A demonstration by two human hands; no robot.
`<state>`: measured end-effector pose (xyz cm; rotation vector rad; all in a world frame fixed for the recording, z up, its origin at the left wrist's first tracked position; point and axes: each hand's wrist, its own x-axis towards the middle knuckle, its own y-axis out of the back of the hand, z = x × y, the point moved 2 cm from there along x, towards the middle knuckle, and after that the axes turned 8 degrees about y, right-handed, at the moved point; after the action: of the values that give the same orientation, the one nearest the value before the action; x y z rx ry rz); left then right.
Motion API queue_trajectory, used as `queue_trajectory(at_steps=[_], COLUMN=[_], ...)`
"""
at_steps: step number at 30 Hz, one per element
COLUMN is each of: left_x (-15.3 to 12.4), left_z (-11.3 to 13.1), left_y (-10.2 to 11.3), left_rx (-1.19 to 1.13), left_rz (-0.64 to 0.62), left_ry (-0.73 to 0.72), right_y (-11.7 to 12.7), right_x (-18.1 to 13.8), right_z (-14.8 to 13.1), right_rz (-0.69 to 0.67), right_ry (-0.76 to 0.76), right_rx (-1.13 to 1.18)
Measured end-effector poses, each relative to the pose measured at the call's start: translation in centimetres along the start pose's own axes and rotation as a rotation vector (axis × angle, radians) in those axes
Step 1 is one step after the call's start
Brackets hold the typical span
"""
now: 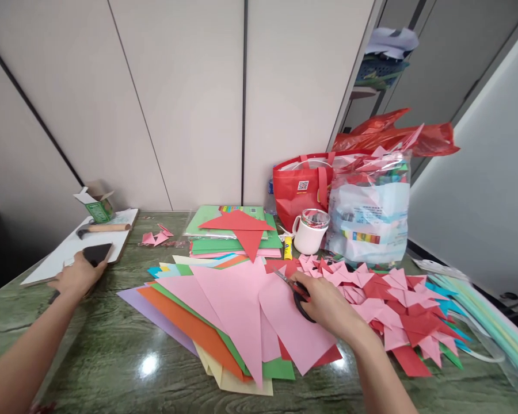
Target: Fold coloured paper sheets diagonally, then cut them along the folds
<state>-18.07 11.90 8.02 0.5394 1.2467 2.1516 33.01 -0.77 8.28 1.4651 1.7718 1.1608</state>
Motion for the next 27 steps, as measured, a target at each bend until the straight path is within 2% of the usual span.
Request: queue_trajectory(at_steps=[4,8,11,13,15,17,19,23,27], left_x=[0.7,0.5,-1.2,-3.7,-7.0,-10.6,-13.9,-17.7,-19.9], left_z=[0.2,0.2,1.0,2.1,3.5,4.7,5.4,6.1,6.6], left_y=[-0.9,-0.9,-0.3,-0.3,-1.0,-2.4,-3.8,-5.3,-5.2], left_rx=[0.077,0.09,0.056,0.012,-0.042,-0.091,-0.138,-0.281,-0.456], left_rz=[0.046,0.057,0.06,0.04,-0.072,-0.242,-0.399,-0.588,-0.794], left_ry=[-0.008,-0.058,-0.156,-0.286,-0.439,-0.558,-0.598,-0.532,-0.351], right_y=[-0.4,-0.6,-0.6,-0.5,-0.3,0.0,0.5,1.8,3.0], right_x=[0.6,1.2,1.5,1.6,1.7,1.7,1.6,1.0,0.4], right_z=[-0.5,-1.1,-1.8,-2.4,-3.2,-4.2,-5.4,-8.3,-11.1], right_rz=[-0.002,0.044,0.069,0.097,0.124,0.145,0.178,0.241,0.3], right_ry=[-0.055,-0.071,-0.068,-0.035,0.012,0.055,0.093,0.178,0.305], right_rx=[-0.036,-0.093,-0.106,-0.092,-0.061,-0.031,-0.02,0.013,0.08])
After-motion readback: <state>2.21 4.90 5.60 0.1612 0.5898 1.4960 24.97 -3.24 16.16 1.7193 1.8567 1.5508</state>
